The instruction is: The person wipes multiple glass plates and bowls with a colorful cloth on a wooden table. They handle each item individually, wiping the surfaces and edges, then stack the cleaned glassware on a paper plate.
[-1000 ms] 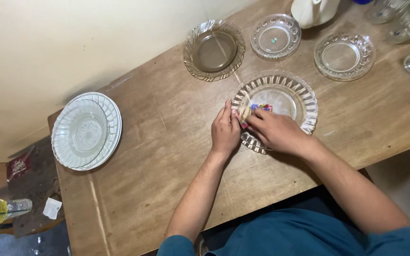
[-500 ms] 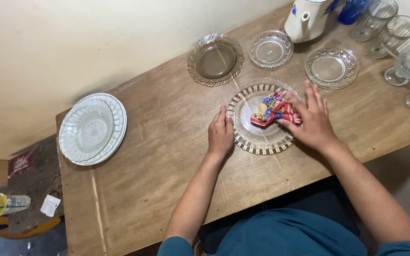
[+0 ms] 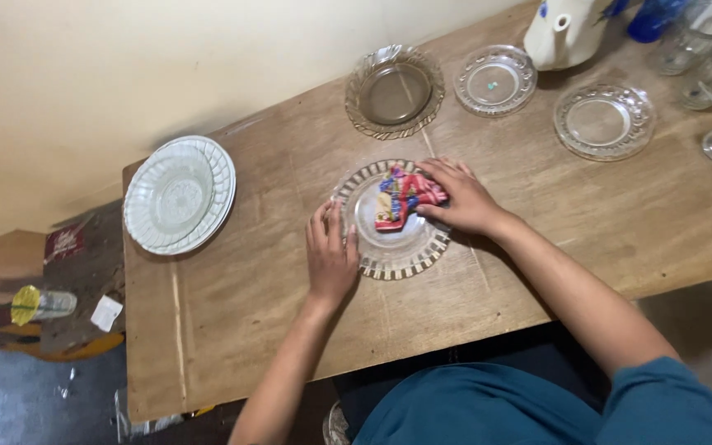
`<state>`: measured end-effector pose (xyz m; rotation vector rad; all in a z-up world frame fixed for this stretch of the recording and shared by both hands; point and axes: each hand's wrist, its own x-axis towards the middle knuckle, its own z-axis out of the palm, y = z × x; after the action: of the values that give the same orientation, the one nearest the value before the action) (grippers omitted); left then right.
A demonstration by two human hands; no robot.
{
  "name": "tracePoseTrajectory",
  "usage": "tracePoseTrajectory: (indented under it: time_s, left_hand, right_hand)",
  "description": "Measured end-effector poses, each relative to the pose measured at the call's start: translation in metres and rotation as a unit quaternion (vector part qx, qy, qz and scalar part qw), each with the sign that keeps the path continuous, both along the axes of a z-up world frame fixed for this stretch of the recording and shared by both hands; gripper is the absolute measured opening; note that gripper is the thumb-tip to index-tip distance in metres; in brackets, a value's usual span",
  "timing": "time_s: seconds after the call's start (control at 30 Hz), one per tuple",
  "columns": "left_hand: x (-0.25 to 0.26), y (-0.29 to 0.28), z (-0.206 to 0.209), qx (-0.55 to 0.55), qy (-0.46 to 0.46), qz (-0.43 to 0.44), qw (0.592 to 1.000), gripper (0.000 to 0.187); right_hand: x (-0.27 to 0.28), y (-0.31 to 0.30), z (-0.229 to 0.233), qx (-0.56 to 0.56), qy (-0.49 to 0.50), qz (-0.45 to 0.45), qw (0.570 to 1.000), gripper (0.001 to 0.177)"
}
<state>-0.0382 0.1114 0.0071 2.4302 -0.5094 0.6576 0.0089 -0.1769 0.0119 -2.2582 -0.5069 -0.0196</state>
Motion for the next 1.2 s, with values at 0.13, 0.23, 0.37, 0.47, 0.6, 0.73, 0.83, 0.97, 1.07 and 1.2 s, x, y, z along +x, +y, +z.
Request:
tracePoseTrajectory:
  time_s: [0.13, 0.23, 0.37, 0.47, 0.6, 0.73, 0.83, 0.97, 1.07, 1.2]
  left_hand:
    - [-0.017, 0.008, 0.053, 0.120, 0.025, -0.068, 0.990, 0.049]
    - [-0.008, 0.009, 0.050, 0.143, 0.031, -0.149, 0.978, 0.043]
    - [0.012, 0.005, 0.033, 0.188, 0.106, -0.206, 0.954, 0.053]
    - [0.019, -0.006, 0.028, 0.207, 0.164, -0.237, 0.935, 0.059]
    - [0.030, -0.029, 0.037, 0.214, 0.243, -0.214, 0.922, 0.070]
    - [0.043, -0.037, 0.035, 0.222, 0.197, -0.210, 0.931, 0.067]
    - [0.051, -0.041, 0.027, 0.247, 0.114, -0.201, 0.941, 0.060]
    - [0.058, -0.041, 0.031, 0.274, 0.050, -0.143, 0.950, 0.050]
    - [0.064, -0.025, 0.032, 0.296, 0.035, -0.112, 0.948, 0.045]
    - [0.065, 0.007, 0.028, 0.301, 0.031, -0.085, 0.949, 0.040]
  right_hand:
    - [0.026, 0.029, 0.005, 0.002, 0.010, 0.068, 0.998, 0.085]
    - [0.035, 0.038, 0.014, 0.004, 0.008, 0.111, 0.994, 0.080]
    - [0.041, 0.033, 0.009, 0.009, -0.008, 0.128, 0.992, 0.076]
    - [0.039, 0.023, 0.002, 0.029, -0.019, 0.133, 0.991, 0.077]
    - [0.042, 0.018, -0.006, 0.076, -0.030, 0.131, 0.988, 0.088]
    - [0.044, 0.017, -0.018, 0.096, -0.003, 0.126, 0.987, 0.101]
    - [0.040, 0.016, -0.007, 0.089, -0.039, 0.131, 0.987, 0.103]
    - [0.041, 0.017, -0.004, 0.091, -0.047, 0.129, 0.986, 0.105]
    - [0.042, 0.017, -0.013, 0.089, -0.043, 0.131, 0.986, 0.107]
    - [0.045, 0.018, -0.017, 0.095, -0.030, 0.142, 0.985, 0.109]
